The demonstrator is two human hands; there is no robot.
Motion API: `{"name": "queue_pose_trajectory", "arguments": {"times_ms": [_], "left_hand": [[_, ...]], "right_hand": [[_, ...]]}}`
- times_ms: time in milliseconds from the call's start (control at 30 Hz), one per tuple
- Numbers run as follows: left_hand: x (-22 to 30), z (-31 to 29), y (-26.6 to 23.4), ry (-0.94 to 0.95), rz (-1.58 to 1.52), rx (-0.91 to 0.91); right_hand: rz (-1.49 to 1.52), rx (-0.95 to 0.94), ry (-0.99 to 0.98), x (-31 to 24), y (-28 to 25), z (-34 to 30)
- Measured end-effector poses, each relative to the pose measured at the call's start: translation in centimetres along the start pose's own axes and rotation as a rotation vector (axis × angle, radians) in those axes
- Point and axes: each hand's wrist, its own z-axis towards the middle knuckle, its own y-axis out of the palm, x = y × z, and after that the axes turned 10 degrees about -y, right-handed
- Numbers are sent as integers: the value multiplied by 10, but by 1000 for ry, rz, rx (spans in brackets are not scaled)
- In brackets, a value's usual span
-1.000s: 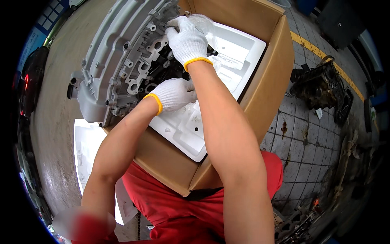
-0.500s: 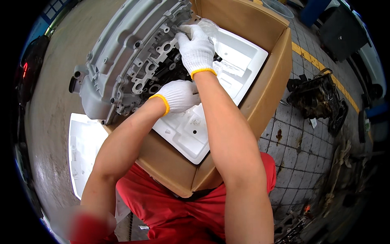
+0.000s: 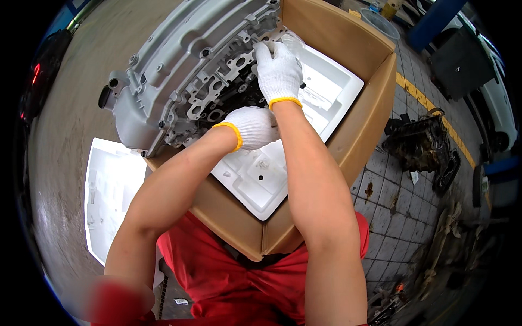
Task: The person assembles a car engine block by hand, inserting bolts into the cylinder head and tightening them. The engine is placed in a cardboard box with protective foam, and the person handles the bolts and engine components directly.
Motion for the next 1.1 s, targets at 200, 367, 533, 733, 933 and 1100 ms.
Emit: {"name": "queue_pose_trajectory", "arguments": {"times_ms": [200,367,533,733,933,1100], "left_hand": [[-3,-1,4,-13,-22,41],[-2,-1,-2,-57,-6,-14],[-2,1,1,-67,-2,-25],[-2,-3,-1,-59,8,-62],[-1,-3,-2,-50,17,-57],[-1,-4,-3,-49,5,-53]], "right_hand": [[356,-61,86,-3,0,1],[546,-95,197,0,1,6],[821,-161,351,-4,-1,9],[692,-242,371,-20,-15,3],[721,-228,348,-2,-10,7],[633,-146,236,7,-4,11]]}}
